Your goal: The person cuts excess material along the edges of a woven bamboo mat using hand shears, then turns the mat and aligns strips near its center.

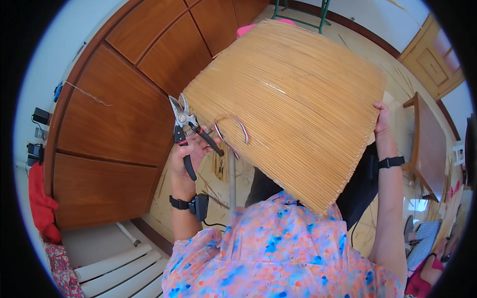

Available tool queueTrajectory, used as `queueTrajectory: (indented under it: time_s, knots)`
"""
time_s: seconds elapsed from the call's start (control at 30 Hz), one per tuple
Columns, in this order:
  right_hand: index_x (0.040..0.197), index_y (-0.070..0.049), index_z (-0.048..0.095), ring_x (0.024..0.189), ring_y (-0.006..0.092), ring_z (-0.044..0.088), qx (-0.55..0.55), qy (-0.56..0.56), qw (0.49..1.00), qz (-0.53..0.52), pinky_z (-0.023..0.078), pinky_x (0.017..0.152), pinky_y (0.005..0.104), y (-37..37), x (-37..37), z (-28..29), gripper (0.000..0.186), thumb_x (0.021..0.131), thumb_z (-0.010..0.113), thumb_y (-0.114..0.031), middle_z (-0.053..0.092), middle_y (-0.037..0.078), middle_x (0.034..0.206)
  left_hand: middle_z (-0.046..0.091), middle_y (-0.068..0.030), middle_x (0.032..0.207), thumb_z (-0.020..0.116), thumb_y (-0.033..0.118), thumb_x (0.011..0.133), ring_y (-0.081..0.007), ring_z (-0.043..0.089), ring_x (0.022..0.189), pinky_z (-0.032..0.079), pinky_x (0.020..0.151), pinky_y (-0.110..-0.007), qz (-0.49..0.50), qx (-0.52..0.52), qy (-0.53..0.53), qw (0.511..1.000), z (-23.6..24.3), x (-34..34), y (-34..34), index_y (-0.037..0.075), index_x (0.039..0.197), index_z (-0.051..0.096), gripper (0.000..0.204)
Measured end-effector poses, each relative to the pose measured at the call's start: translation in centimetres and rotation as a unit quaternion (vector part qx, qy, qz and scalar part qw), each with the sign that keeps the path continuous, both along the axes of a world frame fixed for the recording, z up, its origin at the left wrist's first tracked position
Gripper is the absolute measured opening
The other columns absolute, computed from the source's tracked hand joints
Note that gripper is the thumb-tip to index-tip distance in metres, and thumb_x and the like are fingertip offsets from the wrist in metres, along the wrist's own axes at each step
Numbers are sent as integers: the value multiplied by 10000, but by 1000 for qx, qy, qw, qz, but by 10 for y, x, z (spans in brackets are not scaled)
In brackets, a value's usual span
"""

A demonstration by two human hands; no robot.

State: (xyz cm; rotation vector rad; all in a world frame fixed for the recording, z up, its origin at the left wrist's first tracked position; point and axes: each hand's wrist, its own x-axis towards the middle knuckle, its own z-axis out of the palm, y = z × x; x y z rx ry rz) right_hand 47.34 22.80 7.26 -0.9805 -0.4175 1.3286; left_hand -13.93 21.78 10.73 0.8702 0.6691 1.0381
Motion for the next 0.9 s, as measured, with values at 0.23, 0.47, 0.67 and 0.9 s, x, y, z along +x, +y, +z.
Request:
queueTrajectory:
  time_s: [0.23,0.47,0.67,0.9]
  knots:
    - [1164,69,532,967,261,636,-32,-45,998,42,536,866,374,-24,42,43,386,839,534,-139,638,170,1082,581,-163,1182,652,360,664,-337,590,1079,442,829,-341,-56,-79,-40,995,-29,35,-27,10,1258,492,708]
    - [1148,44,567,968,200,640,-108,-126,986,28,546,832,314,-54,45,72,348,866,635,-147,646,133,1086,589,-139,1169,639,218,710,-296,601,1070,450,810,-312,-145,-122,-49,981,-50,73,-69,6,1278,484,626]
    - [1146,44,580,943,185,649,-163,-189,968,15,545,815,295,-82,36,57,355,880,651,-181,657,133,1065,558,-103,1194,697,216,696,-265,590,1078,438,799,-288,-162,-250,-42,954,-66,83,-119,48,1247,498,609]
    - [1169,37,576,963,150,634,-181,-269,946,23,513,823,268,-79,34,28,397,907,635,-255,657,106,1083,534,-128,1225,686,199,688,-260,563,1117,442,861,-309,-172,-321,-20,931,-59,79,-116,46,1271,456,645]
